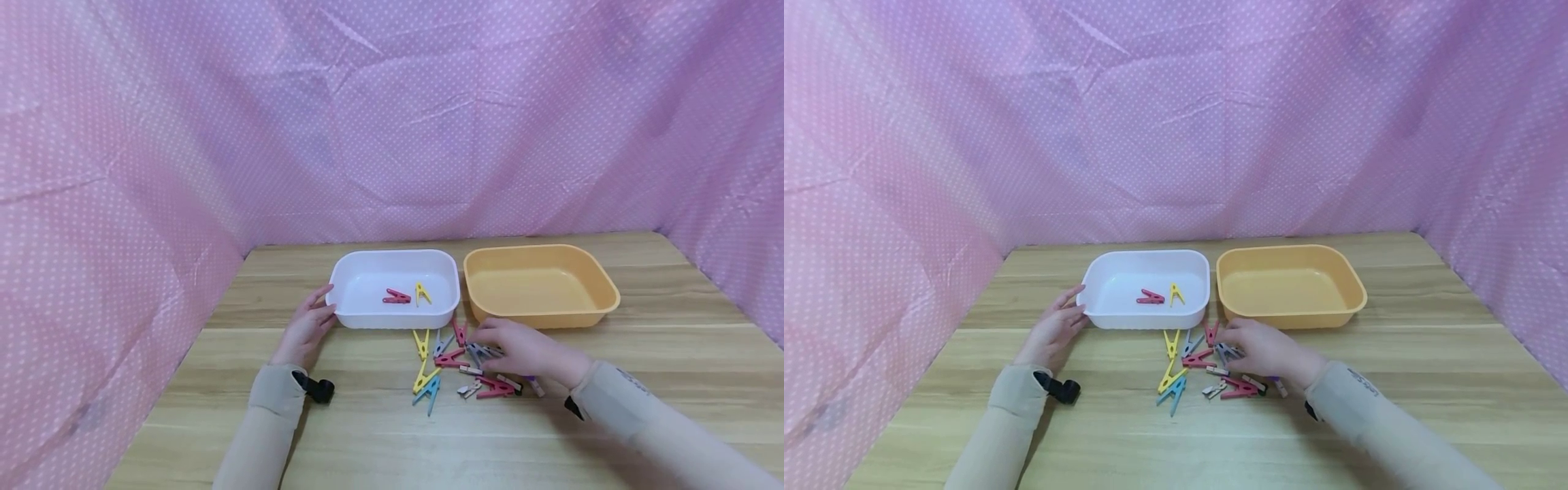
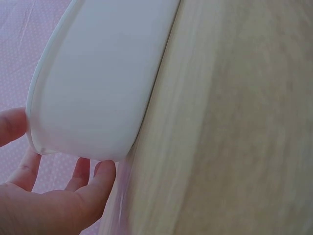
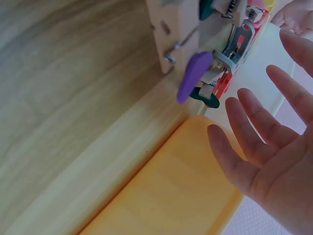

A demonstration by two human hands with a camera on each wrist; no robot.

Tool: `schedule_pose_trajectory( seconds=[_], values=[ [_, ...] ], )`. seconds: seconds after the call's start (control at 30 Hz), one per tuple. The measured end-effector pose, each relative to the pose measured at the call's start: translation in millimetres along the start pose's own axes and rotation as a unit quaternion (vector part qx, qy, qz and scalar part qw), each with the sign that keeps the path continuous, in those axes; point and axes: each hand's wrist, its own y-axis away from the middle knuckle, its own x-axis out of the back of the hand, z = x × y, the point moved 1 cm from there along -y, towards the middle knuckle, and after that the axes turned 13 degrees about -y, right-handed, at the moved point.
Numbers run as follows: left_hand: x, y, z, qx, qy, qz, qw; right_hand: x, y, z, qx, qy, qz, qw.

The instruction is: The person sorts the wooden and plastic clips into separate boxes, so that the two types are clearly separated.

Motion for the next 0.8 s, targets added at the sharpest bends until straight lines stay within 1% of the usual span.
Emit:
schedule_pose_trajectory(
  seconds=[0.23, 0.37, 0.47, 0.63, 0.8],
  values=[
    [0.7, 1.2, 1.6, 0.004, -0.007, 0.000, 1.0000, -1, -6, 0, -0.017, 0.014, -0.026, 0.999],
    [0.4, 2.6, 0.8, 0.007, -0.009, 0.001, 0.9999, -3, -8, 0, -0.013, 0.009, -0.036, 0.999],
    [-0.1, 2.7, 0.0, 0.003, -0.008, -0.002, 1.0000, -4, -9, 0, -0.016, 0.006, -0.043, 0.999],
    [-0.8, 2.0, -0.1, -0.011, -0.012, -0.008, 0.9998, -4, -11, 0, -0.048, 0.001, -0.057, 0.997],
    [-0.2, 1.9, 0.8, -0.014, -0.010, -0.003, 0.9998, -3, -13, 2, -0.045, -0.001, -0.061, 0.997]
  ],
)
